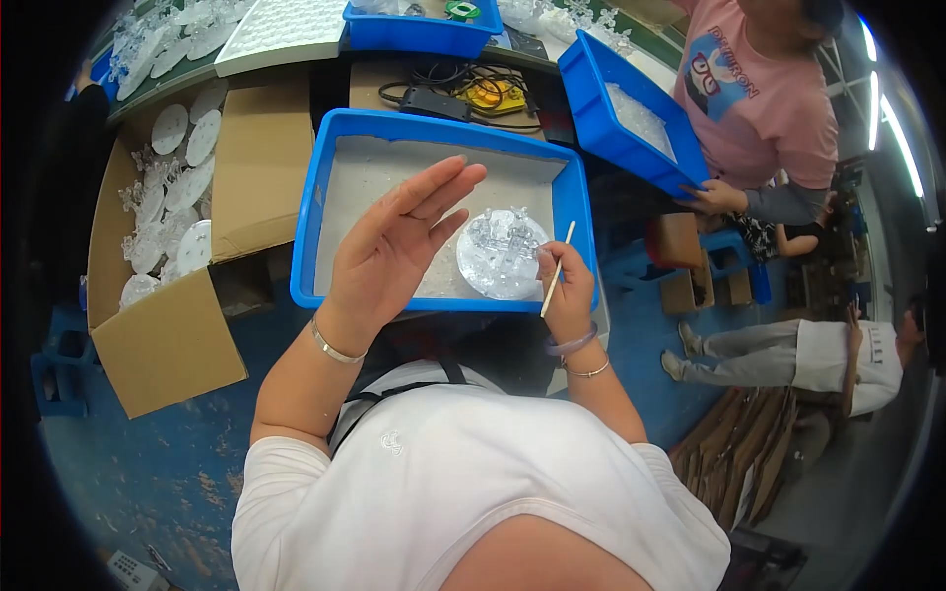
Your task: Cleaning and assembling decorative clear plastic lighting components at a factory workbench.
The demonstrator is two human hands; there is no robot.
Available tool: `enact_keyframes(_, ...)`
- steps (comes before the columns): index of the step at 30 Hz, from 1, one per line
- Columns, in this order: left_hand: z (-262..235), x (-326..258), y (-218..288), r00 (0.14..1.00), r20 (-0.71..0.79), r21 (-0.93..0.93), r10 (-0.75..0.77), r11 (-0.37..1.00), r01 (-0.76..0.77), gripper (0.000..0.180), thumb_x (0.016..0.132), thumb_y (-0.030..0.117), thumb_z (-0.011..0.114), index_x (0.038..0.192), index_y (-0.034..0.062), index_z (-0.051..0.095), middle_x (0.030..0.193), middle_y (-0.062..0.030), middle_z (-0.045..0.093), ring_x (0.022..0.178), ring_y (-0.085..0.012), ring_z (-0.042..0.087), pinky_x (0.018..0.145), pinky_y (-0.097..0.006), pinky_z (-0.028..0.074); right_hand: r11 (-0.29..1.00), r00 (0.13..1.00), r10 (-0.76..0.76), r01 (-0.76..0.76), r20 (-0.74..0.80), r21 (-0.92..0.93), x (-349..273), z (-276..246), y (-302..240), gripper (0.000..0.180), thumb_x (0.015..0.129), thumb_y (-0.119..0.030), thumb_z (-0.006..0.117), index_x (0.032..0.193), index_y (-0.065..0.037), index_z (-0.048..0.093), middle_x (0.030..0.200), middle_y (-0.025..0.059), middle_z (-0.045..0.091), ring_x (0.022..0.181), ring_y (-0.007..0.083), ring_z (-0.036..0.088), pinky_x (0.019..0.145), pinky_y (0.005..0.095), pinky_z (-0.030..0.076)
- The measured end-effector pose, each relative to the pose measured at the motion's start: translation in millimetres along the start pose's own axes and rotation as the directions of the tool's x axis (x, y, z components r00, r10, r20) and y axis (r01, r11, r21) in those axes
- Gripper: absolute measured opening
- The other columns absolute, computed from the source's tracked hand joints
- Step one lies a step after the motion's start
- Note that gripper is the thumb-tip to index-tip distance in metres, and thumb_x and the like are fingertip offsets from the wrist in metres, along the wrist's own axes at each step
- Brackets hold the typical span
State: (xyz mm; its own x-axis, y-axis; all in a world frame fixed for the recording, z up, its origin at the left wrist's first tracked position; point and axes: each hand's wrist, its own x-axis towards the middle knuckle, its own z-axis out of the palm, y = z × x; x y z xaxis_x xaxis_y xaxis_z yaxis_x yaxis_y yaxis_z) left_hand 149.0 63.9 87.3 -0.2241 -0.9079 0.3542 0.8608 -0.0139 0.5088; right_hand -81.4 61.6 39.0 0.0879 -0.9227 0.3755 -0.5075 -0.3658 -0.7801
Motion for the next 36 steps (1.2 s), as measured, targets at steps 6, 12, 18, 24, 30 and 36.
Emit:
enact_keyframes(6, -9, 2, -5, 0.996, -0.081, -0.031, 0.042, 0.999, -0.044, 0.030, 0.089, 0.031, 0.042, 0.096, 0.0048, 0.055, 0.098, -0.0098, 0.056, 0.096, -0.0177, 0.049, 0.090, -0.031, 0.035, 1.000, 1.000, 0.026, -0.026, -0.010, 0.003, 4, 1, 8, 0.015, 0.083, -0.014, 0.055, 0.084, 0.001, 0.055, 0.070, 0.0099, 0.053, 0.062, 0.0190, 0.050, 0.057, 0.0266, 0.040)
enact_keyframes(12, -22, 8, -1, 0.995, 0.102, 0.007, 0.016, 1.000, -0.017, 0.040, 0.089, 0.038, 0.042, 0.060, 0.0106, 0.041, 0.066, -0.0023, 0.052, 0.069, -0.0146, 0.046, 0.074, -0.027, 0.036, 0.996, 0.996, -0.064, 0.060, -0.059, -0.071, 5, 11, 31, 0.012, 0.080, -0.011, 0.057, 0.083, 0.000, 0.055, 0.072, 0.0123, 0.056, 0.065, 0.0239, 0.053, 0.058, 0.0296, 0.041)
enact_keyframes(18, 16, 5, 10, 0.986, -0.153, 0.277, -0.061, 0.955, 0.102, 0.025, 0.087, 0.029, 0.049, 0.077, 0.0078, 0.057, 0.054, 0.0019, 0.044, 0.051, -0.0081, 0.042, 0.054, -0.024, 0.033, 0.996, 0.995, -0.068, 0.063, -0.076, -0.063, 0, 11, 33, 0.014, 0.083, -0.012, 0.055, 0.084, 0.002, 0.055, 0.069, 0.0066, 0.053, 0.060, 0.0110, 0.049, 0.054, 0.0226, 0.040)
enact_keyframes(24, 15, 24, 16, 0.987, 0.092, 0.113, -0.132, 0.986, 0.122, 0.050, 0.091, 0.046, 0.029, 0.053, 0.0139, 0.036, 0.052, 0.0024, 0.035, 0.049, -0.0090, 0.030, 0.053, -0.023, 0.028, 0.998, 0.993, -0.054, 0.051, -0.104, -0.034, 2, 12, 35, 0.013, 0.081, -0.011, 0.057, 0.085, 0.001, 0.056, 0.071, 0.0088, 0.055, 0.060, 0.0132, 0.050, 0.055, 0.0239, 0.041)
enact_keyframes(30, 101, 20, 28, 0.958, 0.274, 0.148, -0.080, 0.988, 0.041, 0.073, 0.078, 0.070, 0.009, 0.079, 0.0160, 0.058, 0.079, -0.0020, 0.039, 0.065, -0.0154, 0.031, 0.065, -0.028, 0.028, 1.000, 0.996, 0.006, -0.008, -0.087, -0.024, 4, 10, 34, 0.013, 0.080, -0.012, 0.058, 0.085, 0.001, 0.056, 0.074, 0.0145, 0.055, 0.068, 0.0265, 0.054, 0.060, 0.0315, 0.042)
enact_keyframes(36, 130, 40, 9, 0.549, 0.815, -0.197, 0.183, 0.980, -0.034, 0.096, 0.074, 0.074, 0.017, 0.112, -0.0098, 0.044, 0.107, -0.0177, 0.043, 0.090, -0.0213, 0.042, 0.083, -0.029, 0.030, 0.996, 0.993, 0.084, -0.081, -0.080, 0.036, 2, 7, 33, 0.013, 0.081, -0.011, 0.056, 0.084, 0.002, 0.055, 0.070, 0.0117, 0.053, 0.062, 0.0203, 0.051, 0.055, 0.0277, 0.040)
